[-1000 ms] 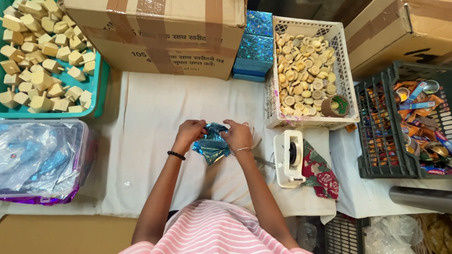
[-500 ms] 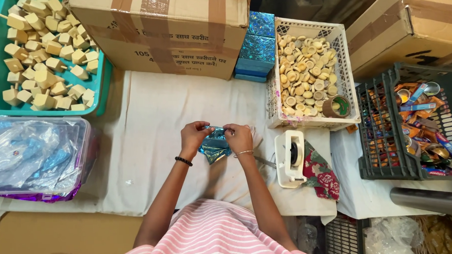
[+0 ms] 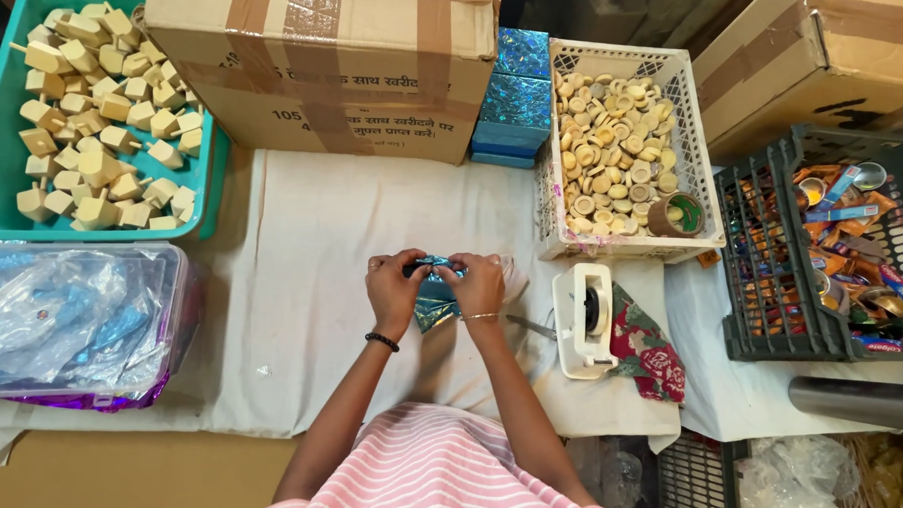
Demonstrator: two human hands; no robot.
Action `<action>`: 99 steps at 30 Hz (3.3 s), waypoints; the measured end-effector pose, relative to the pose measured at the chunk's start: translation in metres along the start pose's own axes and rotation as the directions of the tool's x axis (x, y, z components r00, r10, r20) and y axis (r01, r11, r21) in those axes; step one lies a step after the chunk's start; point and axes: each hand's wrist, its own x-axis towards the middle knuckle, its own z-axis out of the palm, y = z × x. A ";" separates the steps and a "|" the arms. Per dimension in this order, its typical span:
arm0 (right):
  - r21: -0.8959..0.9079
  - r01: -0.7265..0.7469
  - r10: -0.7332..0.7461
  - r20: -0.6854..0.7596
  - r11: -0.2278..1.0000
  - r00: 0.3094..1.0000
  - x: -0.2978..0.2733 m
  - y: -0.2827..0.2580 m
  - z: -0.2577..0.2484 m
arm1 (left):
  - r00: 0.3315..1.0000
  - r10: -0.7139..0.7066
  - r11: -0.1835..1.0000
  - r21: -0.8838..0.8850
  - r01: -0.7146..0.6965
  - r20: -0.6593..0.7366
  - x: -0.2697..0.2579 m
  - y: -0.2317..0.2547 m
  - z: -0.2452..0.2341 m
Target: The person wraps a small rectangular box with shiny blue foil paper, folding the edges and securing them with clear tape. They then pick up a small wooden toy from a green tray and wipe it with a white cloth.
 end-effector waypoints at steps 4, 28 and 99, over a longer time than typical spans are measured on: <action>0.016 0.004 -0.003 -0.072 1.000 0.997 -0.005 -0.004 0.002 | 0.997 -0.034 0.999 -0.026 0.032 -0.066 -0.006 0.003 0.000; -0.103 0.217 -0.236 -0.252 0.971 0.939 -0.016 0.000 0.018 | 0.840 0.527 0.834 0.109 -0.540 0.129 0.023 -0.020 -0.007; 0.532 -0.775 0.785 0.293 0.341 0.546 -0.154 0.258 -0.166 | 0.925 0.334 0.819 0.430 -0.379 0.179 -0.027 -0.026 0.019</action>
